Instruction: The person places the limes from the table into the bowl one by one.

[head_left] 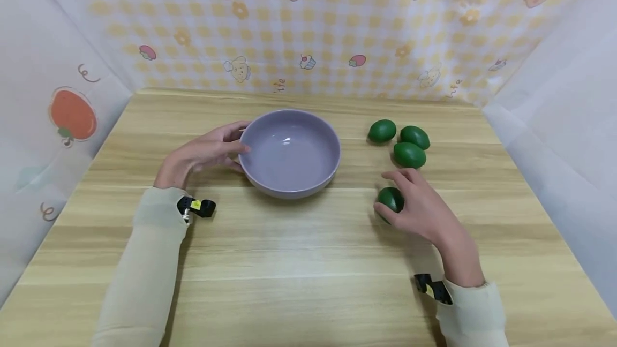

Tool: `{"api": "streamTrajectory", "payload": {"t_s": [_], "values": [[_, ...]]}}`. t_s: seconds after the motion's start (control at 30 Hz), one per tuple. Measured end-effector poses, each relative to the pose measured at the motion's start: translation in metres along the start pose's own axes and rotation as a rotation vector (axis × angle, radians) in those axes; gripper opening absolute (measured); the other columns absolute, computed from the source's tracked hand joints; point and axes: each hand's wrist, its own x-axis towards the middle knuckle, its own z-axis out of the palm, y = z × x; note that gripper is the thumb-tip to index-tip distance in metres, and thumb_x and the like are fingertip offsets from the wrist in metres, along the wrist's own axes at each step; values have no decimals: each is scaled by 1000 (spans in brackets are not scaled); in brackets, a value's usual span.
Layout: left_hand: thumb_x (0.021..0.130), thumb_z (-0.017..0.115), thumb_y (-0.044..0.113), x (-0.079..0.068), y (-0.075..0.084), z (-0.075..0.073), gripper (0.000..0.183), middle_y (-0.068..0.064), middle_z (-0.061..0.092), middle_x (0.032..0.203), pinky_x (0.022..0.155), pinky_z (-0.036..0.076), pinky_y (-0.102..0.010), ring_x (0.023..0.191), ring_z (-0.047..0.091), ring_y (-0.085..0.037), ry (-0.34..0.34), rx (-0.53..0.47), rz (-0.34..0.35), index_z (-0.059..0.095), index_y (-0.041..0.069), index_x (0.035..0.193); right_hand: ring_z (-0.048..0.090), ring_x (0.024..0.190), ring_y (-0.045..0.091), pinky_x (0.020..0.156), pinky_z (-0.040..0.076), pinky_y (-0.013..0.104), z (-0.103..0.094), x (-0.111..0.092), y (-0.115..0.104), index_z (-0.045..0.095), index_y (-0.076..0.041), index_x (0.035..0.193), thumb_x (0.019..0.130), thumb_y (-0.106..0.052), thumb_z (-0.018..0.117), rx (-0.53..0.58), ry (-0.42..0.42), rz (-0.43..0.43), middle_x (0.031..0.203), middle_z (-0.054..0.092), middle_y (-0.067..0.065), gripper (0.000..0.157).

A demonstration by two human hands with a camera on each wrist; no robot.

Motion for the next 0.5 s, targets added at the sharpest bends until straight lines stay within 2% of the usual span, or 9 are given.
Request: {"api": "streamTrajectory", "payload": {"t_s": [0.27,0.5], "values": [[103,58,5,3,-1,0,77,-15,29,172,99,64,-54,137,54,-38,6,7,1,21,16,169,66,116,41,97,58,62,3,-11,4,59,-10,144,93,-38,78,-1,-53,52,142,57,23,61],[103,58,5,3,-1,-1,76,-15,29,172,98,64,-54,137,54,-39,16,9,-5,22,16,169,68,107,36,90,60,56,6,-12,4,57,-9,146,94,-35,78,6,-71,34,136,61,22,61]]}}
